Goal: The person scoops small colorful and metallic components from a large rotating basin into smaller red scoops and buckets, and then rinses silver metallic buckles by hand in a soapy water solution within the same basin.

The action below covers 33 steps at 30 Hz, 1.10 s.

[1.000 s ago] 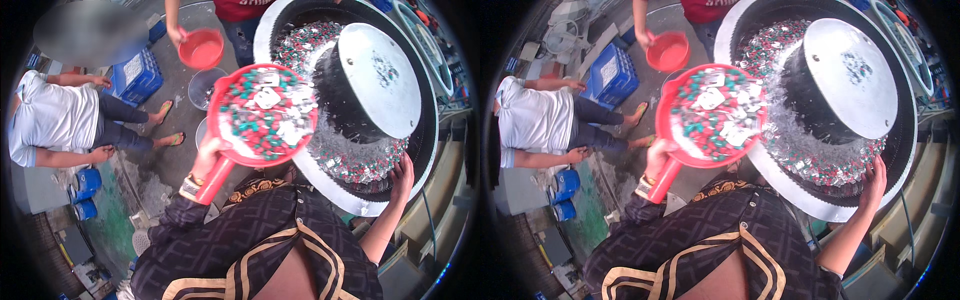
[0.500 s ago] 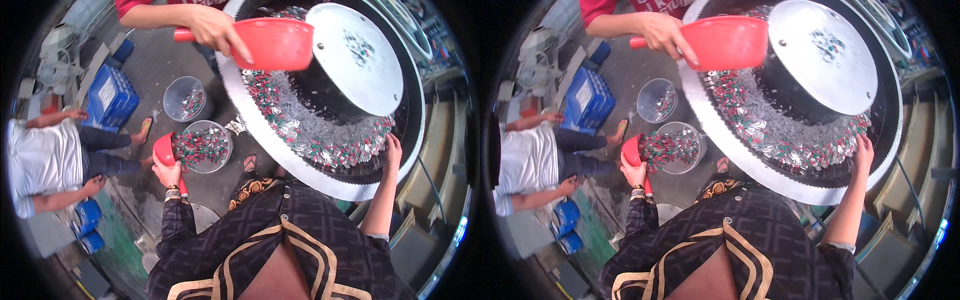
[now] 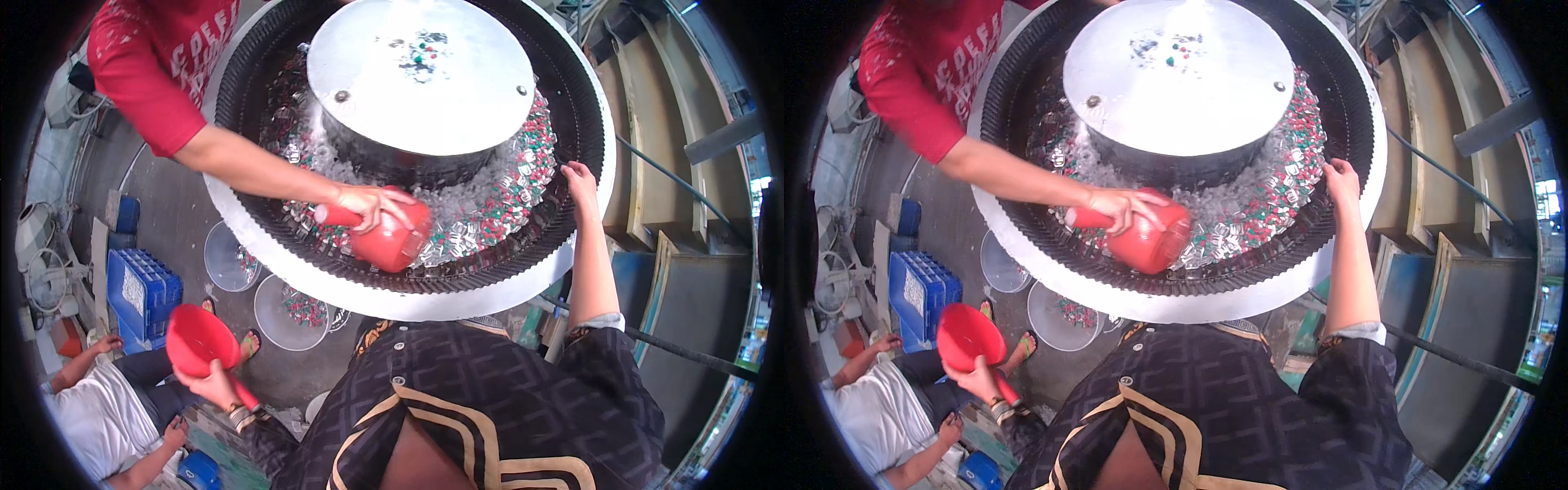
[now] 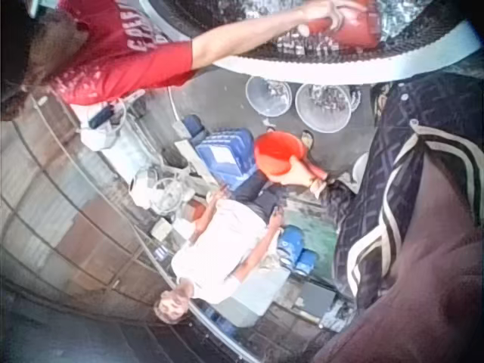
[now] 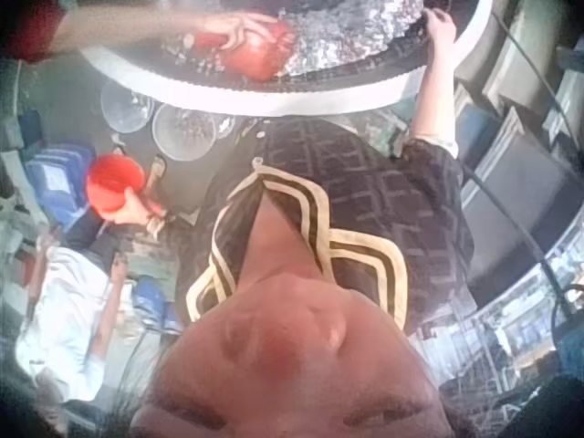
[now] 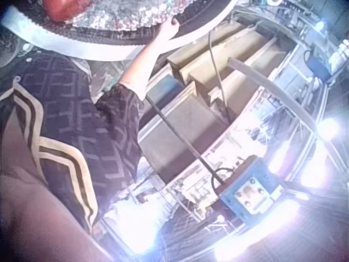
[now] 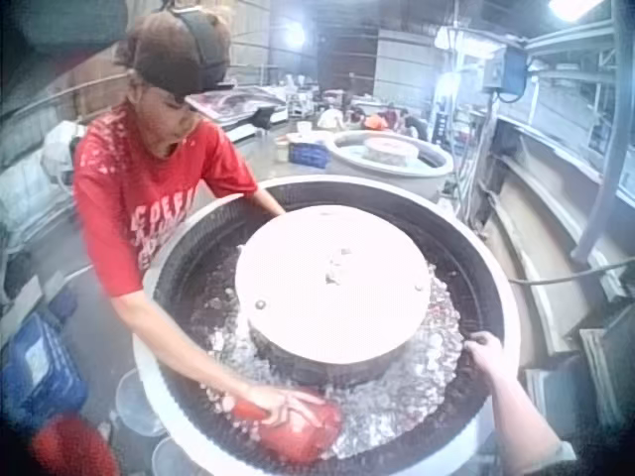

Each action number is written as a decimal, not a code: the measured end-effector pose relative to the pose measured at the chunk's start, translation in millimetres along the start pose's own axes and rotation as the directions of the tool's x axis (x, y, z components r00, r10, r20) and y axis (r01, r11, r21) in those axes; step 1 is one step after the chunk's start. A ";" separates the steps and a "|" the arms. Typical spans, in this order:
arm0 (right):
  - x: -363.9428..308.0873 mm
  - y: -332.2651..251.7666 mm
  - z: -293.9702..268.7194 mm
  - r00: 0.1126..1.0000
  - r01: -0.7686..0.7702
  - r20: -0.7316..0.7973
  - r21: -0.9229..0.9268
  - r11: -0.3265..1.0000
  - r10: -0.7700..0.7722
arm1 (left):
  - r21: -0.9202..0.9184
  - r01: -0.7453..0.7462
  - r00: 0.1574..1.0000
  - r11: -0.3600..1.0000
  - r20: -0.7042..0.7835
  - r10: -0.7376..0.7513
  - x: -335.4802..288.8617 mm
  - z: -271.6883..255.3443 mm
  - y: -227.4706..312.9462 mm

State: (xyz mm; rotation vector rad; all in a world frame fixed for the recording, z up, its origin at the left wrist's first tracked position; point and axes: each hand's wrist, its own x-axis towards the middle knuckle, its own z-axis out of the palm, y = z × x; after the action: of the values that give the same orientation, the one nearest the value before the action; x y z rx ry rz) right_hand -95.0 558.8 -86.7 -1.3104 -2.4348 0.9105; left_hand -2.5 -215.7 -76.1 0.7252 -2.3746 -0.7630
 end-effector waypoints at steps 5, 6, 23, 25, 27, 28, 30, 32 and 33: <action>95.9 31.5 33.4 0.993 0.084 0.096 -0.190 0.978 -0.067 | -0.631 0.144 0.982 0.762 0.183 -0.034 4.5 -29.0 148.8; 109.0 30.5 36.9 0.993 0.083 0.106 -0.256 0.963 -0.057 | -0.688 0.170 0.970 0.705 0.242 0.002 -3.5 -25.7 177.5; 172.5 73.4 141.6 0.951 0.228 0.306 -0.603 0.764 -0.042 | 0.367 -0.752 0.551 0.547 0.807 0.215 -60.4 246.4 308.8; 168.3 79.0 144.6 0.944 0.258 0.323 -0.601 0.756 -0.065 | 0.409 -0.780 0.544 0.473 0.818 0.189 -64.0 274.1 289.4; 159.9 56.1 136.2 0.910 0.316 0.414 -0.630 0.709 -0.038 | 0.396 -0.775 0.530 0.492 0.831 0.167 -66.1 297.3 286.1; 153.5 49.4 129.7 0.888 0.343 0.459 -0.640 0.688 -0.016 | 0.390 -0.776 0.520 0.496 0.840 0.154 -67.8 301.3 285.7; 135.8 60.6 137.2 0.881 0.290 0.468 -0.647 0.705 0.067 | 0.321 -0.822 0.423 0.470 0.897 0.128 -77.2 298.3 277.2; 133.5 85.6 157.3 0.858 0.259 0.506 -0.576 0.776 0.090 | 0.330 -0.828 0.415 0.453 0.905 0.099 -85.8 295.2 281.7; 125.7 86.7 164.8 0.853 0.261 0.513 -0.578 0.773 0.095 | 0.311 -0.826 0.398 0.470 0.912 0.095 -89.1 293.4 284.9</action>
State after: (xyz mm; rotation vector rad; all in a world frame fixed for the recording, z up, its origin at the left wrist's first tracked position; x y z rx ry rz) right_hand -186.3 628.3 -280.0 -1.2121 -3.4177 0.4441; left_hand -214.3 141.9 -125.6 -0.3634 -3.5401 0.4247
